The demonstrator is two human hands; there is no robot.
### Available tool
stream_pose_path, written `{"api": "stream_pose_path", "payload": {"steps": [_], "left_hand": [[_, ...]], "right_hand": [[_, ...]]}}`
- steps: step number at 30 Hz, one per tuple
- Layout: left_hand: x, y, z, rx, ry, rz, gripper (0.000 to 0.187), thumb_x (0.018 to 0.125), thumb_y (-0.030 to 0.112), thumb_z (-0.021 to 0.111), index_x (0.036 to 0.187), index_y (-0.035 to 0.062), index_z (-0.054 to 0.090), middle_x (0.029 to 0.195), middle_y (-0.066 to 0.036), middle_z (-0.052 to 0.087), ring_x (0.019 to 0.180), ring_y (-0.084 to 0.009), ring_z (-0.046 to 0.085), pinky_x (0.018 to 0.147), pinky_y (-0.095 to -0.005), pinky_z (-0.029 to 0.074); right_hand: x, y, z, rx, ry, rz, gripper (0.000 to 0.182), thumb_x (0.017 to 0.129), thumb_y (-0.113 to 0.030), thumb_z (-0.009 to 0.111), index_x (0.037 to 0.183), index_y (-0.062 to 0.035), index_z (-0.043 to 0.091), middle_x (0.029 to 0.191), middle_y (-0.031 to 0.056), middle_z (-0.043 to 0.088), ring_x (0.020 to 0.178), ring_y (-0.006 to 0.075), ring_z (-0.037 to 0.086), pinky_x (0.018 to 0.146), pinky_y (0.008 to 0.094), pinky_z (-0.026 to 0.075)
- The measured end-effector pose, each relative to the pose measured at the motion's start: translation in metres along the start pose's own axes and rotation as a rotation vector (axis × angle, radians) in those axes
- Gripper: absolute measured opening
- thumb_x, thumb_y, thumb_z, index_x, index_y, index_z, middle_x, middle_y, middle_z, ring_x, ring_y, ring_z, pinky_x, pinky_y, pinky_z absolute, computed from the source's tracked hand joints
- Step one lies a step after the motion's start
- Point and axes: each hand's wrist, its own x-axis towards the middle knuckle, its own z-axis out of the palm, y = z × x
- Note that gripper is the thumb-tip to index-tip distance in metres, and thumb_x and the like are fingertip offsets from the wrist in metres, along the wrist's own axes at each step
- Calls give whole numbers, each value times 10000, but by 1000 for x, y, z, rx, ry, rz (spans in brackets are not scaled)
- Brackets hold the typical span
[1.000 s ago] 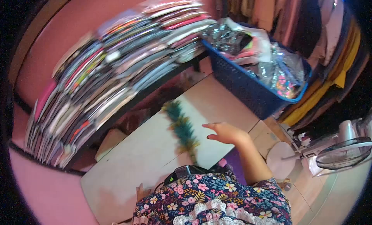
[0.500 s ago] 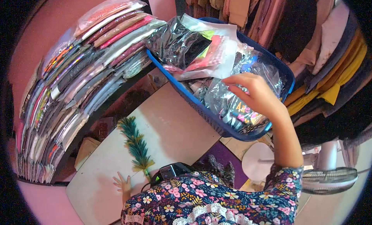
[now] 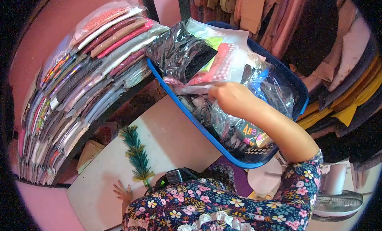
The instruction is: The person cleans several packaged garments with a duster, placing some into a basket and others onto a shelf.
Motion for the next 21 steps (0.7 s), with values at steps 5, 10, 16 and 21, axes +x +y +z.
{"api": "stream_pose_path", "payload": {"steps": [5,10,16,21], "left_hand": [[-4,1,-4,9,22,-1,801,855,503,519,1458,364,10,1525,-60,-159,1379,-409,-115,1023,-674,63],[-6,-1,-3,15,5,-14,803,853,484,537,1459,366,24,1527,-75,-138,1378,-413,-101,1021,-677,69],[-5,-1,-1,48,29,-5,795,856,497,525,1461,352,30,1526,-88,-131,1374,-431,-87,1009,-691,84],[-6,-3,-1,47,33,12,785,860,511,508,1461,352,29,1526,-89,-134,1373,-431,-95,1010,-691,79]], "right_hand": [[55,29,32,-247,-590,159,232,767,-91,482,891,2,654,947,192,652,887,337,633,799,406,494],[78,64,29,247,210,-122,288,784,-46,534,1066,-9,577,985,190,634,978,367,588,856,403,462],[72,83,51,152,163,-96,301,735,-31,588,1034,6,584,975,188,631,942,360,596,845,393,465],[63,66,84,-115,55,19,423,696,-208,682,1064,-22,592,1004,201,606,950,366,575,873,423,450]]}}
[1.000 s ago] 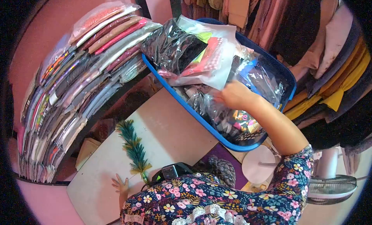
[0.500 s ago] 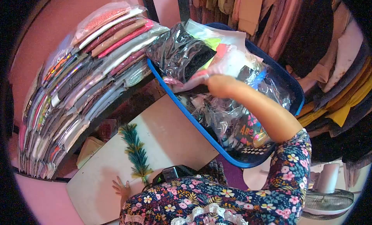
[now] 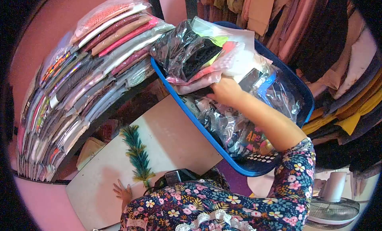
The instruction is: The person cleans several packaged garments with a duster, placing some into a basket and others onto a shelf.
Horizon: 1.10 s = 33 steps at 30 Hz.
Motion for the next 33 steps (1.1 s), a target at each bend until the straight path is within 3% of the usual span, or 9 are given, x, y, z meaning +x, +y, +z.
{"api": "stream_pose_path", "payload": {"steps": [2,4,5,9,11,20,26,27,33], "left_hand": [[0,0,-1,3,9,11,782,861,515,503,1461,353,28,1526,-87,-135,1374,-427,-99,1011,-689,75],[-1,2,-3,17,-4,-2,781,863,510,502,1460,355,24,1527,-81,-135,1376,-420,-102,1014,-686,69],[-1,2,-3,18,-2,-1,781,863,511,502,1460,355,24,1527,-81,-135,1376,-420,-102,1014,-686,69],[1,2,0,14,0,-30,788,861,498,512,1459,360,18,1528,-75,-136,1379,-414,-98,1015,-684,70],[2,1,-1,12,7,-29,793,859,493,518,1459,361,16,1528,-74,-137,1379,-414,-99,1014,-684,73],[7,-9,13,-13,80,-11,793,842,459,550,1462,344,70,1533,-86,-92,1379,-422,-69,1002,-699,73],[3,1,3,-59,60,-10,785,836,474,552,1462,336,99,1533,-98,-81,1377,-426,-66,998,-707,65],[2,1,2,-61,64,0,785,835,478,553,1462,335,102,1532,-101,-80,1377,-427,-64,997,-707,65],[2,-1,6,-40,76,10,792,833,495,550,1462,342,93,1531,-108,-79,1377,-428,-56,999,-705,67]], "right_hand": [[3,-12,12,-92,87,-28,509,672,-296,712,1096,-45,583,1086,178,583,1033,349,544,904,432,428],[7,-20,20,-243,-77,108,571,661,-346,720,1133,-63,567,1140,151,566,1090,325,519,907,443,418],[3,-20,18,-322,127,-52,310,710,-333,655,876,-74,694,976,121,644,942,252,620,758,397,501],[10,-9,41,-242,9,-24,269,736,-273,614,910,-86,699,1023,112,634,1007,248,592,779,402,494],[9,-10,40,-589,267,-207,241,751,-232,587,913,-94,701,1012,95,643,977,244,609,769,412,496],[14,1,27,-471,223,-65,161,740,-181,574,827,-108,689,966,61,652,844,229,646,695,372,514],[1,15,-50,-188,95,45,138,732,-176,617,813,-81,674,702,166,623,747,327,633,668,432,506],[-6,10,-70,-128,48,71,221,735,-178,652,946,-123,687,842,152,650,809,344,622,714,433,491],[-8,-9,-57,-65,-6,0,391,655,-41,548,1027,-88,659,859,217,636,849,361,612,797,423,481]]}}
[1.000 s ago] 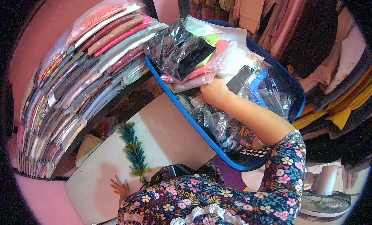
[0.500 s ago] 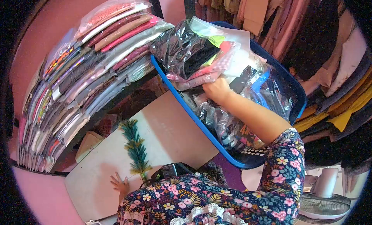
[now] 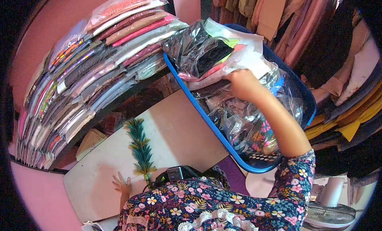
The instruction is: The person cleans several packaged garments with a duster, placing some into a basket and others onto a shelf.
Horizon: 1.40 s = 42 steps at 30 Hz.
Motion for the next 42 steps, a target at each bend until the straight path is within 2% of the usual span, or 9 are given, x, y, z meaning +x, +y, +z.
{"api": "stream_pose_path", "payload": {"steps": [7,9,11,13,17,21,27,37,42], "left_hand": [[-2,4,-4,5,-25,-24,787,836,517,527,1462,344,82,1531,-106,-92,1376,-430,-65,1005,-700,57],[-2,4,-3,-2,-19,-19,787,836,513,528,1463,340,86,1531,-107,-90,1376,-429,-67,1003,-701,54],[-2,5,-7,-8,-5,-19,787,835,509,530,1464,336,89,1531,-108,-88,1377,-427,-68,1002,-702,52],[-5,8,-10,-9,-23,-20,783,835,504,533,1464,325,104,1531,-112,-82,1378,-424,-70,999,-706,42],[-3,3,-2,-45,9,13,778,833,502,535,1464,321,118,1531,-111,-84,1380,-420,-70,996,-708,33],[-5,5,-6,-48,10,20,781,831,503,537,1465,318,121,1531,-112,-84,1377,-428,-72,993,-711,26],[-1,1,-5,-66,-4,31,797,817,518,541,1465,320,121,1527,-132,-92,1371,-440,-95,981,-722,23],[-3,-10,-10,-210,-37,144,809,780,515,588,1454,301,193,1524,-167,-52,1354,-472,-121,961,-736,2],[-4,-50,-13,-621,-69,353,651,833,326,608,1407,190,333,1492,-204,132,1362,-415,105,1045,-573,178]], "right_hand": [[12,-17,51,-504,282,53,145,730,-181,587,830,-116,669,843,129,647,911,272,616,900,473,369],[18,-12,38,-459,17,84,122,739,-161,553,774,-118,663,769,126,644,839,270,635,882,496,378],[20,18,42,-119,381,-2,125,705,-122,575,780,-98,672,735,157,639,776,322,638,795,518,434],[5,11,-7,51,234,144,177,695,-105,607,854,-68,674,782,177,639,803,350,628,755,455,474],[-22,13,-70,278,258,356,357,710,-2,575,1051,-67,660,936,197,654,877,271,645,792,345,479],[-34,39,-74,437,586,147,402,736,85,462,1080,-25,640,968,114,680,910,170,628,849,286,454],[-29,0,-119,642,874,141,221,865,-38,538,1053,7,647,907,26,659,842,99,582,763,246,466],[33,-114,-190,733,1114,9,419,851,-235,583,1126,81,568,1029,96,640,928,159,585,857,269,419],[38,-291,-127,1082,456,-157,292,877,-176,546,1100,-3,617,1050,38,637,966,121,556,885,265,391]]}}
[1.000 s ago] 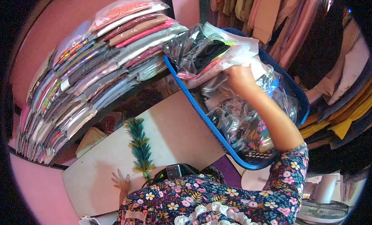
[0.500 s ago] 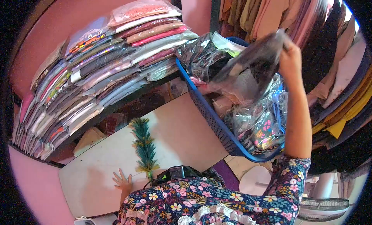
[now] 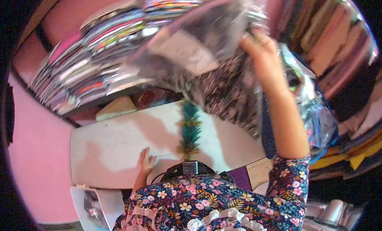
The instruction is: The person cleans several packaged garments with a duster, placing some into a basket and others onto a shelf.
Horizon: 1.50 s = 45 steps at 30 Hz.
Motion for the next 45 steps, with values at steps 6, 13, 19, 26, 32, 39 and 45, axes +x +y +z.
{"api": "stream_pose_path", "payload": {"steps": [6,13,19,26,32,39,45], "left_hand": [[-1,-57,-61,-624,244,201,488,906,98,524,1360,22,364,1395,-180,369,1274,-296,389,1032,-340,335],[-49,-131,-74,-955,407,-86,438,946,200,481,1351,63,387,1286,-122,484,1113,-181,498,905,-292,416],[-67,-131,-81,-1067,240,-154,415,940,179,501,1326,71,392,1205,-123,517,1017,-186,548,861,-305,454],[17,-62,-53,-672,-90,96,477,820,16,608,1259,113,447,1009,-102,577,926,-159,593,750,-302,505],[15,-23,-41,-511,-649,616,364,888,33,517,1245,95,494,1043,-72,620,883,-146,572,803,-288,476],[83,-81,-87,-519,671,231,221,869,36,540,1084,39,589,933,-64,630,877,-149,576,796,-279,452],[124,-97,-98,-787,287,88,235,878,80,564,1112,53,569,939,-43,599,871,-158,589,755,-274,472]], "right_hand": [[-18,-32,214,404,-264,401,310,911,-208,559,1142,-1,562,955,58,648,801,116,604,747,280,478],[-94,159,239,-693,-348,-158,416,800,-297,663,1090,-15,568,1049,202,610,991,358,574,776,443,471],[-229,181,186,-968,-489,400,500,836,-359,603,1280,-189,451,750,219,641,739,397,630,650,477,488],[-290,198,207,-1051,-534,516,766,796,-350,635,1432,-297,211,832,271,625,736,437,614,650,509,492],[-325,253,170,-307,212,662,468,891,-170,537,1322,-103,367,801,101,614,567,154,555,491,289,471],[-305,194,179,-266,70,606,284,905,-87,509,1168,20,507,808,50,592,556,93,512,495,245,457],[-279,166,249,-302,-350,222,414,891,-112,548,1288,-105,434,730,142,636,586,256,624,530,345,474]]}}
